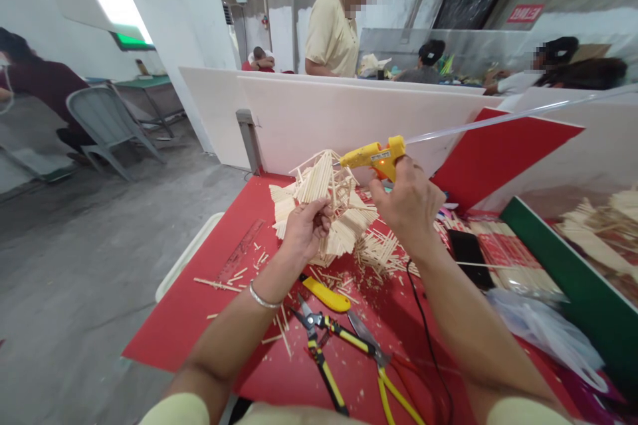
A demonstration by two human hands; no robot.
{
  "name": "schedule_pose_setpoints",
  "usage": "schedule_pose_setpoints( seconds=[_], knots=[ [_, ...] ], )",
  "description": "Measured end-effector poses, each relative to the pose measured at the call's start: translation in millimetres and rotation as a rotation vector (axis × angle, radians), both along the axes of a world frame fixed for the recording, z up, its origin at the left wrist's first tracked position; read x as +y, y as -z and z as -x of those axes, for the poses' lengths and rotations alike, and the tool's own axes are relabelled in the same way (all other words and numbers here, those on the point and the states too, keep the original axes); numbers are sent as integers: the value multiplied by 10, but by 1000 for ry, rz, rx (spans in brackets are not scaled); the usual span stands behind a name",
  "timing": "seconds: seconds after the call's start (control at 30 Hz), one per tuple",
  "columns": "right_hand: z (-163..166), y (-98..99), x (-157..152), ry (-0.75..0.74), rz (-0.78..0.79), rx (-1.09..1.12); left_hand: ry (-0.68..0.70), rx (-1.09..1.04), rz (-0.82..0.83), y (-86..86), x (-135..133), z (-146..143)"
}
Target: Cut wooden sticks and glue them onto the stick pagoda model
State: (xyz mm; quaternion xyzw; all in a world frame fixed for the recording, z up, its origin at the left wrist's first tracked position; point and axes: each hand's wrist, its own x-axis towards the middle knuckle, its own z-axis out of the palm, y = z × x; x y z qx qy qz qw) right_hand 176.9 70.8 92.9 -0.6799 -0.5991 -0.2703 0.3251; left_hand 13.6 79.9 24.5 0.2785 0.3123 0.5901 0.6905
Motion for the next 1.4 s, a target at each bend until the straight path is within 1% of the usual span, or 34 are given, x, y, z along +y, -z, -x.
schedule_pose_setpoints(
  seconds=[0.17,0.37,0.67,0.93,1.4],
  knots=[
    [-9,1,-1,-10,10,8,-8,-1,1,6,-3,4],
    [-10,2,-19,33,-26,-27,17,-12,16,17,-7,18],
    [10,-27,-80,21,-32,-55,-1,8,17,-1,-55,25],
    [4,-35,-93,7,-10,-78,-3,11,-10,11,-47,23],
    [-15,6,-146,0,10,-120,11,5,3,17,-30,25]
  ],
)
